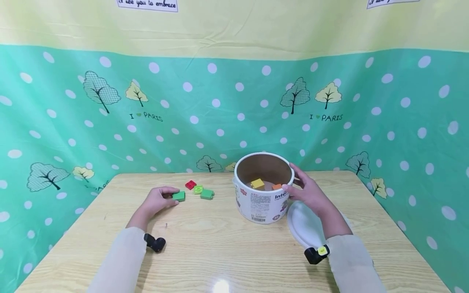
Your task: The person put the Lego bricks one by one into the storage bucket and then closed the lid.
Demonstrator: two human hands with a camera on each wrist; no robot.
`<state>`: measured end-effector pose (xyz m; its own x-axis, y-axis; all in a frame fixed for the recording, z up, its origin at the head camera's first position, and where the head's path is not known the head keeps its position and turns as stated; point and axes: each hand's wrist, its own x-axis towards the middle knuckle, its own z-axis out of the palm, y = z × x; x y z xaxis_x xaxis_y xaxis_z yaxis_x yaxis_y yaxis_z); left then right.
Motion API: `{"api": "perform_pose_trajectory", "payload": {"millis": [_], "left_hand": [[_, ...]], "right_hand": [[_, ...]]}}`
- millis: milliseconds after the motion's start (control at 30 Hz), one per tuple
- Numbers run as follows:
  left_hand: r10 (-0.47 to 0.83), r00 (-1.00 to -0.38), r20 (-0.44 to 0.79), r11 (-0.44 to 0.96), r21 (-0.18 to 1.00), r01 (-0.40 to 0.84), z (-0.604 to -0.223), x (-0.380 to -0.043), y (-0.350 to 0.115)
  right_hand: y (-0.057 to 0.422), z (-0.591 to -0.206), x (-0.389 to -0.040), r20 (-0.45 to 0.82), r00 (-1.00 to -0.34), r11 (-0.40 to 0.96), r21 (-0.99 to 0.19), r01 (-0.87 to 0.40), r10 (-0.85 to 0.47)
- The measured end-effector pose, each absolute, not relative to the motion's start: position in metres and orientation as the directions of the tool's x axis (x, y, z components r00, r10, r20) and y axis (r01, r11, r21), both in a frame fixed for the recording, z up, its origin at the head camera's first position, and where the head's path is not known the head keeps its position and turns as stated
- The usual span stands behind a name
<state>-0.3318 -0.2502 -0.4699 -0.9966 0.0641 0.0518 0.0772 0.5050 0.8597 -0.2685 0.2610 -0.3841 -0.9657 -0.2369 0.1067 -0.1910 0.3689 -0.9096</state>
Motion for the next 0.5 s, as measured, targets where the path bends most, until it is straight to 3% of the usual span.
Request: {"api": "perform_pose_trajectory", "payload": {"millis": [233, 500], "left_hand": [[0.008, -1.0, 0.028, 0.435, 0.9, 0.029, -0.458, -0.318, -0.252], [0.051, -0.994, 0.096, 0.435, 0.894, 0.108, -0.442, -0.309, -0.25]], "right_hand": [[0.261, -0.385, -0.268, 0.097, -0.966, 0.362, -0.915, -0.181, -0.238], [0.262, -0.383, -0.269, 0.098, -0.966, 0.367, -0.912, -0.184, -0.24]]}}
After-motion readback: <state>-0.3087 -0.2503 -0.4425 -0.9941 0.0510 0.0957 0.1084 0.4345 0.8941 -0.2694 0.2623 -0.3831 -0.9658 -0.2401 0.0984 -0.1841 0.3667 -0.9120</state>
